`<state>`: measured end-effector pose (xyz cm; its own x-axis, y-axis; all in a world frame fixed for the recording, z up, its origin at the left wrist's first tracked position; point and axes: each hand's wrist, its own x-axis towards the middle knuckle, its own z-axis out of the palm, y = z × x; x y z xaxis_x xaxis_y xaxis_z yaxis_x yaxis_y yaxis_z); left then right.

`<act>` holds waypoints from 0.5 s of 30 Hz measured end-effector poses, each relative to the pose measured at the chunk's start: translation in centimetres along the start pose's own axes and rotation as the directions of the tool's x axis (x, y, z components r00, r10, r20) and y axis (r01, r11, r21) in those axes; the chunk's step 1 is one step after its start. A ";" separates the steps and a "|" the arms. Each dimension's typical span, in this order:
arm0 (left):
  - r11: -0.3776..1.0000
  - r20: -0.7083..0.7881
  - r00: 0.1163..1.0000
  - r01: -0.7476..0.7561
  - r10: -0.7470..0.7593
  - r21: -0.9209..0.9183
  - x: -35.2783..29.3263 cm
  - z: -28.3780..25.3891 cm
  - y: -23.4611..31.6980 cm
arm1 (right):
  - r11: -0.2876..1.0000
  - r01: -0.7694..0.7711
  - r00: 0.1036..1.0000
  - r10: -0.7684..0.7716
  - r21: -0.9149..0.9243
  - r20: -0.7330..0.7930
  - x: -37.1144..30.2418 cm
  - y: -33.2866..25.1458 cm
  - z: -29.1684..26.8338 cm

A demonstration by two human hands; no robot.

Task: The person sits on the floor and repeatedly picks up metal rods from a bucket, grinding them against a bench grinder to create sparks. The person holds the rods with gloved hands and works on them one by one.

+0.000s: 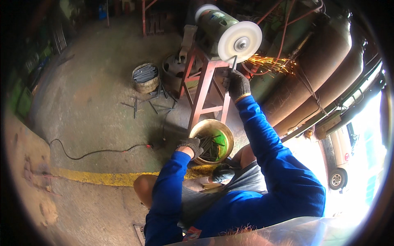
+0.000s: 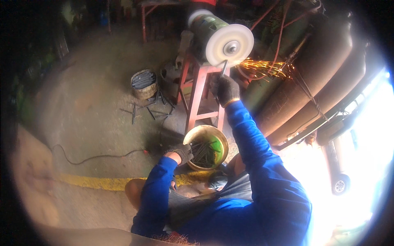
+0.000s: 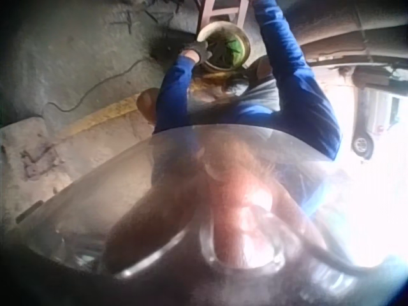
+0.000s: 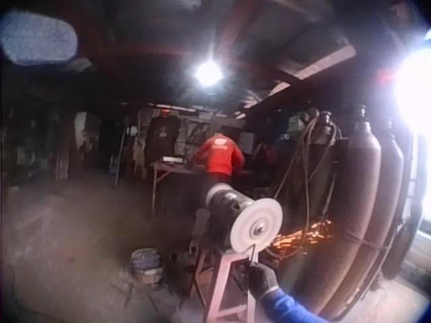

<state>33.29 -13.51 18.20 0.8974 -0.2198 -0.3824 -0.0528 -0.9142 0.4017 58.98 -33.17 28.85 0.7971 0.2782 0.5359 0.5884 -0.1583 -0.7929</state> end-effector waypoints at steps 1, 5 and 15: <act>1.000 -0.008 1.000 0.008 -0.008 -0.006 0.0 0.1 0.0 | 0.994 0.013 1.000 -0.010 -0.109 0.024 0.2 -0.3 -0.5; 1.000 -0.016 1.000 0.005 -0.006 -0.031 -0.9 -0.7 0.0 | 0.734 0.200 0.980 -0.143 -0.649 0.140 -1.0 -6.8 -1.6; 0.995 -0.075 0.997 0.002 -0.009 -0.096 -1.8 -1.7 0.8 | 0.815 0.219 0.908 0.031 -0.536 0.418 3.2 -7.6 -9.4</act>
<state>32.38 -13.25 20.57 0.9282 -0.1852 -0.3227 -0.0085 -0.8777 0.4791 58.35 -40.00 39.33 0.6851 0.6437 0.3410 0.7271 -0.5759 -0.3736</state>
